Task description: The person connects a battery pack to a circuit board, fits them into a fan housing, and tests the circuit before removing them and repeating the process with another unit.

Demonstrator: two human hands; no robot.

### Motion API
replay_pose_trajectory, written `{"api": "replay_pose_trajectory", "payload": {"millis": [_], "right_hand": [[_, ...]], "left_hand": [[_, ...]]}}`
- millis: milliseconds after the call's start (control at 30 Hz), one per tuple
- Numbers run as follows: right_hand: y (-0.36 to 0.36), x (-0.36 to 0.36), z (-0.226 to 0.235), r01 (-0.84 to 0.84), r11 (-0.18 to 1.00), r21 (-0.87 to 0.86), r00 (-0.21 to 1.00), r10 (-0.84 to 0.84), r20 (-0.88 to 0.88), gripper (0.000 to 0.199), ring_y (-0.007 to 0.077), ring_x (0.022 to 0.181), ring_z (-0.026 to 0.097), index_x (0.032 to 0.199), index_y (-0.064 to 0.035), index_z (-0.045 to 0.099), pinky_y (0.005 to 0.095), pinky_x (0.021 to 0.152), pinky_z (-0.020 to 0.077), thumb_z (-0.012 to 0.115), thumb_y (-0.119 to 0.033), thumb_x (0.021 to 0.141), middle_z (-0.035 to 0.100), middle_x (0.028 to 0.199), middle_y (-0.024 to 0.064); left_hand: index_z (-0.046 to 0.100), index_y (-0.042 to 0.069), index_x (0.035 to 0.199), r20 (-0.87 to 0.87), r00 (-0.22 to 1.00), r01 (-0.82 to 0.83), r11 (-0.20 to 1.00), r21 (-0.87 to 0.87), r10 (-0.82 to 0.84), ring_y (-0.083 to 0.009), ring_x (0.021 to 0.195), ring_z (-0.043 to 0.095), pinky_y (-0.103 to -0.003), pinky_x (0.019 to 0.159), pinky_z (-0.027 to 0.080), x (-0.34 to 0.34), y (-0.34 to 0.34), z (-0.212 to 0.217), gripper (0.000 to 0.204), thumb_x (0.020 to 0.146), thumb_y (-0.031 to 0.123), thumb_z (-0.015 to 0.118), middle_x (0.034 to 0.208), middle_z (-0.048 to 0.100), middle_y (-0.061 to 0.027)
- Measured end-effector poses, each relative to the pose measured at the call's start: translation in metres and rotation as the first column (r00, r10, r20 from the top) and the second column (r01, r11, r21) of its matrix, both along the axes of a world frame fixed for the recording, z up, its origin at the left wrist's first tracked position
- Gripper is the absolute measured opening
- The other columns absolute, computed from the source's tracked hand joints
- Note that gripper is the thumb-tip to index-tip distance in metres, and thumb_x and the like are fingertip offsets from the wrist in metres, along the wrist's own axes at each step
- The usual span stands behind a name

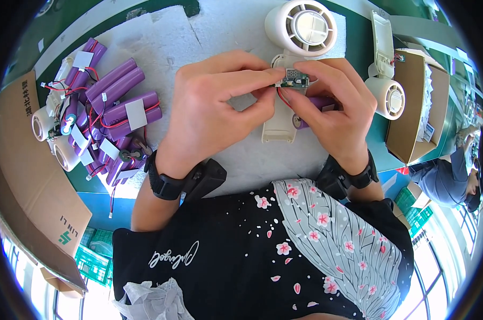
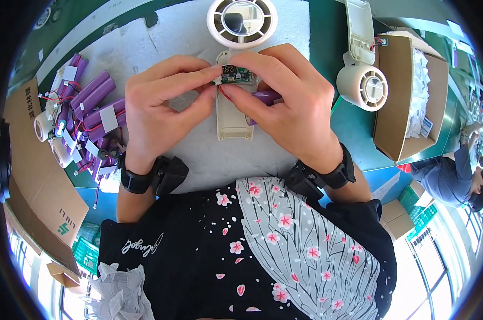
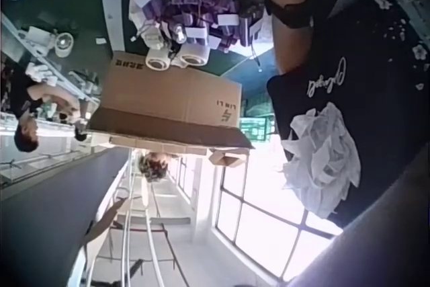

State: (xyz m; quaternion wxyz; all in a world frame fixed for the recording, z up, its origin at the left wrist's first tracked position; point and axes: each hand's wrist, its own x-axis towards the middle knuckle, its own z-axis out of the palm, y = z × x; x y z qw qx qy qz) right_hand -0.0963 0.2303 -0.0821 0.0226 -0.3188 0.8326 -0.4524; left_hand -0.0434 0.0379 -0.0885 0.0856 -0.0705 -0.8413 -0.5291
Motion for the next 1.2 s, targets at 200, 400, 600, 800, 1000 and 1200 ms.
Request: {"api": "replay_pose_trajectory", "payload": {"millis": [200,400,600,800,1000,1200], "right_hand": [[-0.001,0.0005,0.0004,0.004,1.0,0.015,1.0,-0.004,-0.015,0.036,0.0069,0.063,0.063,0.103,-0.0013,0.071,0.0175,0.053,0.0497,0.08,0.004,0.069,0.064,0.097,0.007],[-0.0015,0.0032,0.0001,0.049,0.998,0.033,0.998,-0.047,-0.038,0.034,0.0067,0.063,0.064,0.101,-0.002,0.073,0.0175,0.051,0.0488,0.081,0.003,0.068,0.064,0.096,0.0056],[-0.0047,0.0045,-0.0011,0.063,0.998,0.006,0.998,-0.063,-0.014,0.033,0.0065,0.062,0.063,0.1,-0.0018,0.073,0.0175,0.05,0.0479,0.082,0.001,0.068,0.064,0.094,0.0055],[-0.0062,0.0057,-0.0013,0.095,0.995,-0.01,0.995,-0.095,-0.02,0.033,0.009,0.059,0.063,0.098,-0.0037,0.073,0.0194,0.05,0.0483,0.083,-0.003,0.067,0.065,0.091,0.0053],[-0.0067,0.0058,-0.0016,0.074,0.997,-0.004,0.996,-0.074,-0.046,0.032,0.0072,0.06,0.063,0.099,-0.0012,0.072,0.0179,0.048,0.0464,0.083,-0.001,0.069,0.065,0.093,0.0058],[-0.005,0.0058,0.0015,0.083,0.997,0.002,0.993,-0.083,0.088,0.03,0.0084,0.062,0.064,0.1,0.0004,0.071,0.0183,0.05,0.0476,0.08,0.001,0.072,0.064,0.094,0.0067]], "left_hand": [[0.074,0.001,0.093,-0.044,0.999,-0.008,1.0,-0.018,0.007,-0.0162,0.07,0.067,-0.023,0.062,0.051,-0.0009,0.0017,-0.0018,0.025,0.07,-0.007,0.07,0.084,0.069,-0.0076],[0.075,0.001,0.093,-0.063,0.998,0.017,1.0,-0.022,-0.018,-0.0147,0.067,0.065,-0.023,0.058,0.049,-0.0021,0.0002,-0.0031,0.025,0.07,-0.008,0.07,0.083,0.069,-0.0073],[0.075,0.001,0.094,-0.05,0.998,0.029,0.999,-0.02,-0.03,-0.0144,0.067,0.064,-0.023,0.058,0.049,-0.0023,-0.002,-0.0036,0.025,0.072,-0.007,0.069,0.082,0.069,-0.0072],[0.075,0.001,0.095,-0.043,0.998,0.037,0.999,-0.011,-0.038,-0.0139,0.067,0.064,-0.022,0.059,0.048,-0.0017,-0.0028,-0.0042,0.025,0.073,-0.007,0.068,0.082,0.069,-0.0072],[0.075,0.001,0.095,-0.012,0.999,0.042,0.999,-0.014,-0.042,-0.0132,0.068,0.064,-0.022,0.06,0.049,-0.0016,-0.0039,-0.0022,0.024,0.073,-0.007,0.068,0.082,0.069,-0.0074],[0.072,0.001,0.102,0.024,0.997,0.07,0.998,0.009,-0.07,-0.0135,0.074,0.064,-0.023,0.065,0.05,-0.0027,-0.0064,-0.0084,0.03,0.074,-0.007,0.067,0.091,0.069,-0.0088]]}}
